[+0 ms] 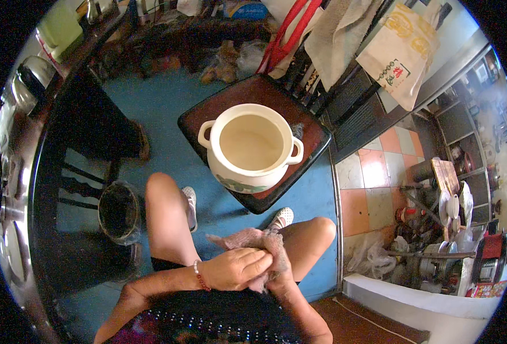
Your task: The person scrubs the exterior and interior of a ceramic pot with a cloth, then wipes down a table and organizes food items and kitchenware.
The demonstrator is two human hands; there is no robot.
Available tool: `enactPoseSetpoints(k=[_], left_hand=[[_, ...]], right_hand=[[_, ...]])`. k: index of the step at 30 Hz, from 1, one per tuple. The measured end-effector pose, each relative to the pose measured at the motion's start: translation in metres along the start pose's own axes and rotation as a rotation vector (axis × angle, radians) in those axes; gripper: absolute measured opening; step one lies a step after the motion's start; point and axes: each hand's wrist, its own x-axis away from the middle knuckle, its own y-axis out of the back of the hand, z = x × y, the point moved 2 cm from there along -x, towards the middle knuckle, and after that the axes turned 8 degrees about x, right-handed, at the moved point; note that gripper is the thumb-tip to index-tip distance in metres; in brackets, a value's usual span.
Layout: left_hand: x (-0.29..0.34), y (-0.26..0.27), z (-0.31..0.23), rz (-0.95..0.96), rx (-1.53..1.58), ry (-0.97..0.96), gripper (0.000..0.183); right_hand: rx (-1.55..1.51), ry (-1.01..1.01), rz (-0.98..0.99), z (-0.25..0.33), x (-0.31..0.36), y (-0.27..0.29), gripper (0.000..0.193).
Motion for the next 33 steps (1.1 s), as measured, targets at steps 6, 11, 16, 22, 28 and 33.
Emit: enactPoseSetpoints(k=[6, 11, 16, 22, 28, 33], left_hand=[[-0.022, 0.057, -0.004, -0.13, 0.049, -0.256, 0.046], [-0.029, 0.131, 0.058, -0.871, -0.042, 0.116, 0.032], [-0.059, 0.167, 0.157, -1.045, -0.073, 0.336, 0.018], [-0.085, 0.163, 0.183, -0.821, 0.126, 0.442, 0.019], [-0.078, 0.171, 0.18, -0.846, 0.193, 0.505, 0.017], [-0.082, 0.163, 0.187, -0.955, 0.277, 0.471, 0.009]], right_hand=[[-0.054, 0.053, -0.209, 0.066, -0.041, 0.017, 0.024], [-0.485, -0.059, -0.228, 0.112, -0.123, 0.012, 0.029], [-0.517, -0.388, -0.36, 0.08, -0.228, 0.011, 0.021], [0.113, -0.16, -0.211, 0.032, -0.274, -0.011, 0.015], [0.79, 0.021, 0.405, 0.072, -0.24, -0.053, 0.015], [0.924, -0.219, 0.864, 0.08, -0.227, -0.024, 0.016]])
